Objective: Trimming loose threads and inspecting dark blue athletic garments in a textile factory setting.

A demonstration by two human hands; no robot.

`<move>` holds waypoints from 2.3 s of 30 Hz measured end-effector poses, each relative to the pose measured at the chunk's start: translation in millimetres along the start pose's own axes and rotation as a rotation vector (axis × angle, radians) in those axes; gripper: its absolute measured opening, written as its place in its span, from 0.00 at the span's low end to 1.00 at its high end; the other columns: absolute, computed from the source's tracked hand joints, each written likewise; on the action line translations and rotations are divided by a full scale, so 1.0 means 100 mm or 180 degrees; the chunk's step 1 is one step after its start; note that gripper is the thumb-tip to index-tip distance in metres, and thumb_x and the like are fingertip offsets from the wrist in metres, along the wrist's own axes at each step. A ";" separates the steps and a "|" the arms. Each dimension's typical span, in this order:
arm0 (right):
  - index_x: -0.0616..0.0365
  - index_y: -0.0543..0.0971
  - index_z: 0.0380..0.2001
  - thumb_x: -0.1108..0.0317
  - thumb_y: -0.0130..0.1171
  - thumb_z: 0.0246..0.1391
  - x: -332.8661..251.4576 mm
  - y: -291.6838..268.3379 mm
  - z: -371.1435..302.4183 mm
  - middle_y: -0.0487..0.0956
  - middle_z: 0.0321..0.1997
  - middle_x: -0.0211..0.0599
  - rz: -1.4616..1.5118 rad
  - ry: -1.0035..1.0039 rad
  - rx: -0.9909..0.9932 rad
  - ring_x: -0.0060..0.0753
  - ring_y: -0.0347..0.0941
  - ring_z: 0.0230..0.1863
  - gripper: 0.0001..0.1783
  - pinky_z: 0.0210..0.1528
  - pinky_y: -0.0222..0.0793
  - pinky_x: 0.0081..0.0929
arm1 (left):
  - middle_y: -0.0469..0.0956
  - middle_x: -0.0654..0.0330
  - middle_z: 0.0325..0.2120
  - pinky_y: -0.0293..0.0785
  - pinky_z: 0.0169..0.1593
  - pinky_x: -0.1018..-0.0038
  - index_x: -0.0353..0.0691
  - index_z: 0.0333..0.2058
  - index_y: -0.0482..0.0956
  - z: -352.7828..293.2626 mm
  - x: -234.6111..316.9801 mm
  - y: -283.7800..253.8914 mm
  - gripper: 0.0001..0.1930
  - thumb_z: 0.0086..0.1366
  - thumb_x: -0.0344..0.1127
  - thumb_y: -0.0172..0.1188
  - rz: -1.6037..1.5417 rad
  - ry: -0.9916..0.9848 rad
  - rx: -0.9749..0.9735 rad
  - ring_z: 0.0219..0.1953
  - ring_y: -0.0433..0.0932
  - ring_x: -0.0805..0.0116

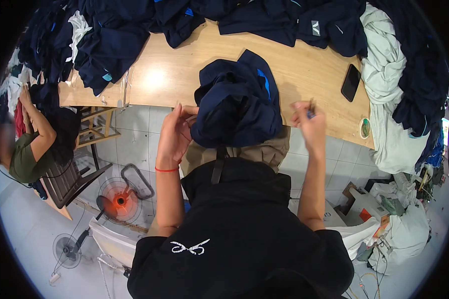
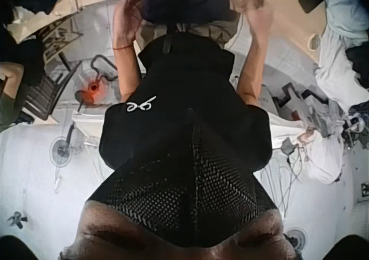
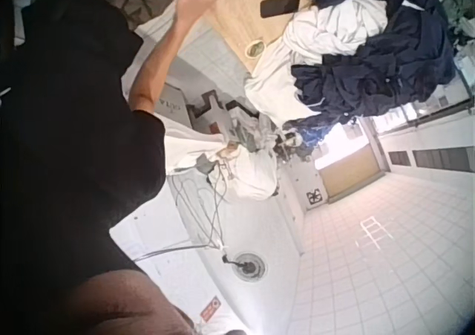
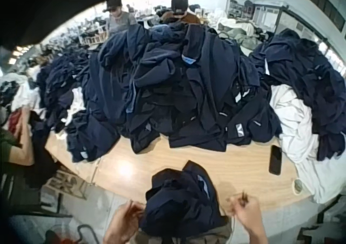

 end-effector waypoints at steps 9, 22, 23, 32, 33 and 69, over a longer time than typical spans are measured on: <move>0.65 0.85 0.45 0.75 0.77 0.53 0.18 0.63 -0.28 0.79 0.30 0.27 -0.0598 -0.0123 0.0073 0.19 0.68 0.30 0.16 0.36 0.71 0.22 | 0.84 0.53 0.50 0.84 0.54 0.73 0.34 0.66 0.73 0.23 -0.27 0.47 0.29 0.67 0.19 0.68 0.0230 -0.0028 -0.0197 0.48 0.86 0.66; 0.59 0.90 0.39 0.85 0.67 0.48 -2.45 -0.81 -0.54 0.76 0.30 0.22 -0.0419 -0.2919 0.1846 0.13 0.65 0.33 0.15 0.35 0.59 0.15 | 0.90 0.58 0.38 0.68 0.30 0.85 0.33 0.42 0.86 -0.45 2.06 1.30 0.17 0.59 0.09 0.57 0.3099 0.4614 0.1564 0.31 0.80 0.82; 0.60 0.90 0.39 0.85 0.67 0.48 -2.60 -0.90 -0.41 0.77 0.31 0.23 -0.0578 -0.2709 0.1976 0.14 0.66 0.32 0.15 0.36 0.60 0.14 | 0.89 0.59 0.40 0.65 0.28 0.86 0.33 0.44 0.85 -0.35 2.18 1.39 0.18 0.59 0.09 0.56 0.3093 0.4494 0.1493 0.28 0.77 0.84; 0.70 0.84 0.46 0.92 0.59 0.58 -2.84 -1.44 -0.87 0.84 0.50 0.47 0.1181 -0.3809 0.2255 0.35 0.83 0.49 0.15 0.56 0.83 0.32 | 0.84 0.36 0.43 0.88 0.47 0.67 0.16 0.47 0.75 -1.47 2.39 2.02 0.16 0.60 0.08 0.48 0.3014 0.6017 0.2014 0.42 0.88 0.53; 0.69 0.84 0.45 0.92 0.59 0.55 -2.74 -1.42 -0.90 0.83 0.48 0.46 0.0700 -0.3886 0.2197 0.36 0.81 0.51 0.16 0.57 0.80 0.33 | 0.85 0.41 0.40 0.84 0.37 0.73 0.19 0.46 0.77 -1.39 2.29 1.82 0.20 0.53 0.10 0.50 0.3265 0.5690 0.1533 0.37 0.86 0.59; 0.68 0.87 0.46 0.77 0.65 0.67 -0.82 0.13 -0.10 0.88 0.44 0.37 -0.0535 -0.1443 0.0469 0.27 0.82 0.47 0.08 0.56 0.74 0.25 | 0.76 0.62 0.33 0.69 0.50 0.63 0.45 0.32 0.83 -0.03 0.62 1.57 0.08 0.52 0.25 0.68 0.4888 0.3705 -0.0421 0.40 0.77 0.61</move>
Point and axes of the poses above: each hand's wrist, its own z-axis towards the middle knuckle, its own y-axis out of the palm, x = y × z, the point moved 9 cm from there along z, towards the middle knuckle
